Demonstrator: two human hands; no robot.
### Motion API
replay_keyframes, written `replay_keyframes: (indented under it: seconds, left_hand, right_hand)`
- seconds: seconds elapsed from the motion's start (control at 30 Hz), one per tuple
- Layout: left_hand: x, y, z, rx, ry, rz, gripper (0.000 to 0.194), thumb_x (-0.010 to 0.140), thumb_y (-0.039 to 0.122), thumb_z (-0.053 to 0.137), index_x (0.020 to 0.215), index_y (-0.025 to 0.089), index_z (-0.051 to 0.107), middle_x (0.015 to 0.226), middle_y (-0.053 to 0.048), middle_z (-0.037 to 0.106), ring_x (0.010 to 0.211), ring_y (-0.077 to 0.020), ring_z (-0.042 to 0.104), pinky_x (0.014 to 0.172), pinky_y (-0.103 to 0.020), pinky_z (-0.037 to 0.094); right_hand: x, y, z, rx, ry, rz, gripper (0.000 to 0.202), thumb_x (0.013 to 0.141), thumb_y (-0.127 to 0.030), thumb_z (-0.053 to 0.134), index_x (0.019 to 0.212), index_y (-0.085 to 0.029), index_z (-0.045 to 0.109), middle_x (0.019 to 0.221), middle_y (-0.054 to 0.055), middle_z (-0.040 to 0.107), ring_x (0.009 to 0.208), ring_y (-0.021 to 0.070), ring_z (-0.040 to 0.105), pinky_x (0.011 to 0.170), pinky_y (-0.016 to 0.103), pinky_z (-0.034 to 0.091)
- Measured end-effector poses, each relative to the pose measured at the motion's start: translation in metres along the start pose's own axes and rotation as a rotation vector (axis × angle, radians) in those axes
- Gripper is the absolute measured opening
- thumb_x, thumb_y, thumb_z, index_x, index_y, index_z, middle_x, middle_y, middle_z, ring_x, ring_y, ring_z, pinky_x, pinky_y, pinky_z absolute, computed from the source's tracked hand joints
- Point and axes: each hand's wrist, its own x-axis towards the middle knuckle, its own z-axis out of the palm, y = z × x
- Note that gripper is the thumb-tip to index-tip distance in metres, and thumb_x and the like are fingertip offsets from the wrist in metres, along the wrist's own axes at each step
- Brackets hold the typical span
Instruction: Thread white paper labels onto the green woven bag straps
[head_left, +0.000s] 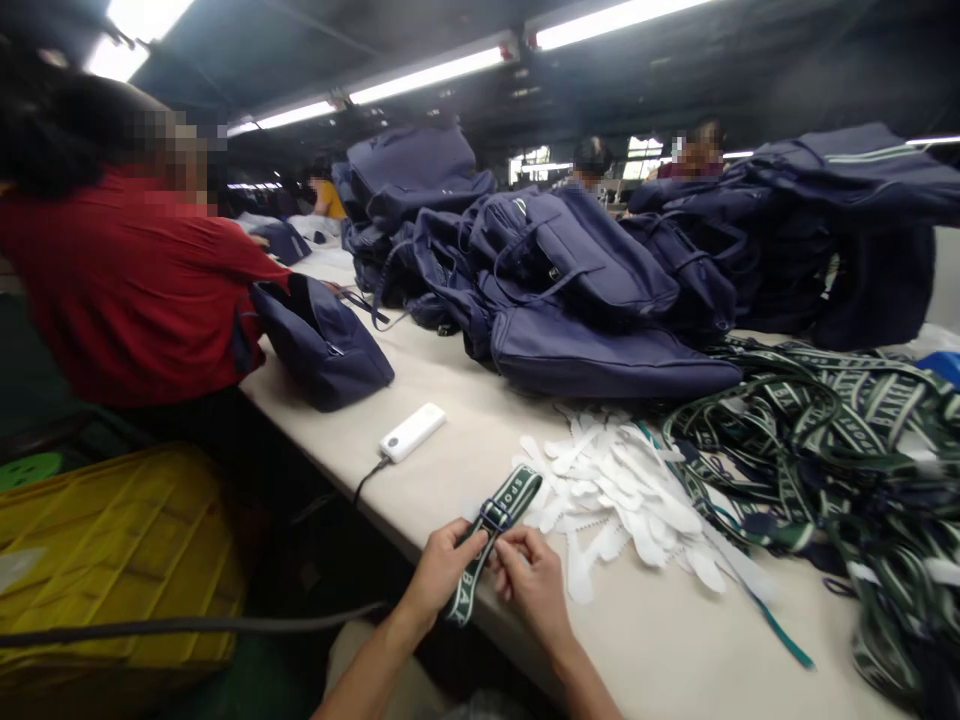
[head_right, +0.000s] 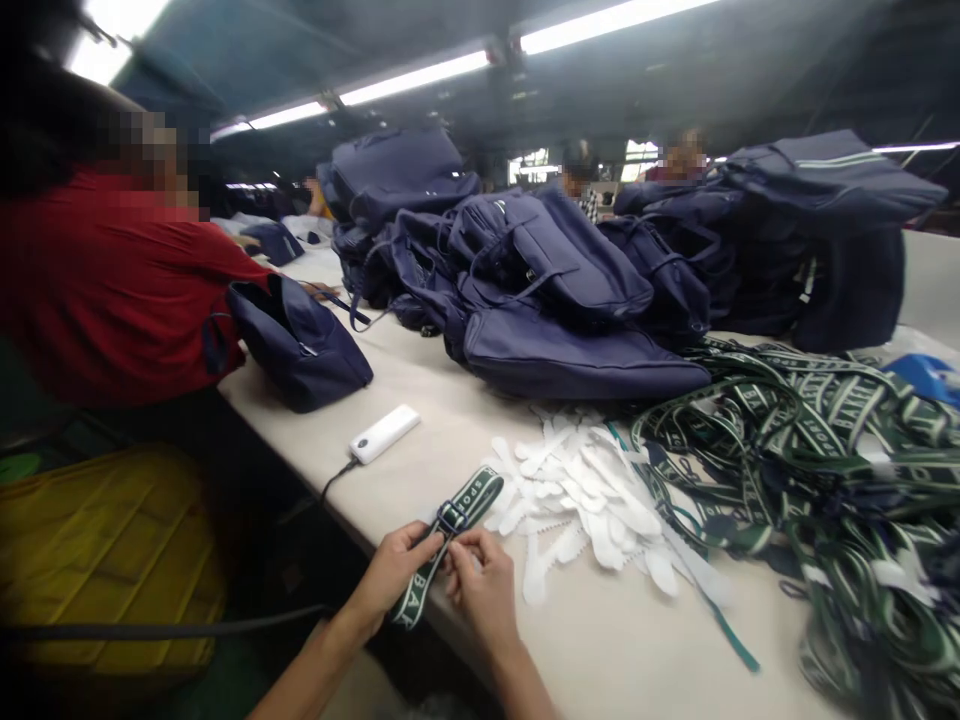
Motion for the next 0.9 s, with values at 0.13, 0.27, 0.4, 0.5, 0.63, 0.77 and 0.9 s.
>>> replay_keyframes:
  seconds: [0.13, 0.27, 0.4, 0.5, 0.63, 0.77, 0.9]
  left_hand:
    - [0.004, 0.0, -0.005, -0.003, -0.023, -0.066, 0.036, 0.07, 0.047, 0.074, 0.081, 0.014, 0.064, 0.072, -0.002, 0.066, 0.071, -0.0189, 0.062, 0.068, -0.028, 0.047]
    - [0.011, 0.004, -0.015, 0.02, -0.016, -0.061, 0.039, 0.068, 0.049, 0.076, 0.081, 0.014, 0.065, 0.073, -0.002, 0.068, 0.075, -0.0194, 0.062, 0.07, -0.028, 0.046]
    - [0.013, 0.004, -0.022, 0.049, 0.012, -0.015, 0.038, 0.066, 0.048, 0.077, 0.078, 0.014, 0.064, 0.075, -0.002, 0.068, 0.079, -0.0213, 0.063, 0.075, -0.03, 0.048]
    - [0.011, 0.003, -0.022, 0.052, 0.006, 0.005, 0.037, 0.065, 0.045, 0.078, 0.081, 0.015, 0.064, 0.081, -0.003, 0.07, 0.082, -0.0211, 0.064, 0.078, -0.031, 0.049]
    - [0.006, 0.005, -0.022, 0.028, -0.017, -0.029, 0.042, 0.065, 0.048, 0.078, 0.088, 0.014, 0.065, 0.085, -0.005, 0.072, 0.077, -0.021, 0.066, 0.074, -0.032, 0.052]
    - [0.003, 0.007, -0.023, -0.02, -0.056, -0.093, 0.048, 0.066, 0.049, 0.078, 0.094, 0.012, 0.066, 0.085, -0.008, 0.074, 0.069, -0.02, 0.067, 0.068, -0.031, 0.053]
    - [0.002, 0.005, -0.019, -0.059, -0.073, -0.088, 0.049, 0.07, 0.051, 0.074, 0.099, 0.013, 0.064, 0.088, -0.01, 0.075, 0.075, -0.0224, 0.07, 0.075, -0.035, 0.055]
  right_hand:
    - [0.006, -0.015, -0.007, 0.184, -0.126, 0.126, 0.039, 0.073, -0.051, 0.074, 0.082, -0.016, 0.059, 0.071, 0.005, 0.071, 0.063, 0.0179, 0.069, 0.064, 0.03, 0.056]
    - [0.006, -0.015, -0.011, 0.288, -0.275, 0.207, 0.039, 0.067, -0.036, 0.079, 0.096, -0.017, 0.062, 0.097, 0.008, 0.074, 0.095, 0.0231, 0.071, 0.094, 0.039, 0.052]
    - [0.006, -0.005, -0.005, 0.215, -0.298, 0.126, 0.035, 0.071, -0.035, 0.075, 0.099, -0.019, 0.063, 0.1, 0.007, 0.074, 0.099, 0.0234, 0.07, 0.097, 0.04, 0.051]
    - [0.01, -0.003, 0.0, -0.039, -0.161, -0.028, 0.019, 0.086, -0.036, 0.06, 0.087, -0.018, 0.067, 0.078, 0.004, 0.071, 0.073, 0.0186, 0.069, 0.077, 0.033, 0.055]
    - [0.012, -0.01, 0.001, -0.224, -0.029, -0.194, 0.015, 0.086, -0.03, 0.062, 0.081, -0.021, 0.072, 0.079, 0.003, 0.064, 0.076, 0.0168, 0.062, 0.079, 0.029, 0.05]
    - [0.011, -0.009, 0.002, -0.108, 0.025, -0.196, 0.019, 0.086, -0.037, 0.062, 0.087, -0.02, 0.07, 0.101, 0.006, 0.062, 0.075, 0.015, 0.062, 0.066, 0.026, 0.051]
    - [0.014, -0.006, 0.001, 0.075, -0.029, -0.019, 0.026, 0.087, -0.042, 0.06, 0.087, -0.017, 0.066, 0.08, 0.004, 0.067, 0.066, 0.0151, 0.063, 0.064, 0.026, 0.053]
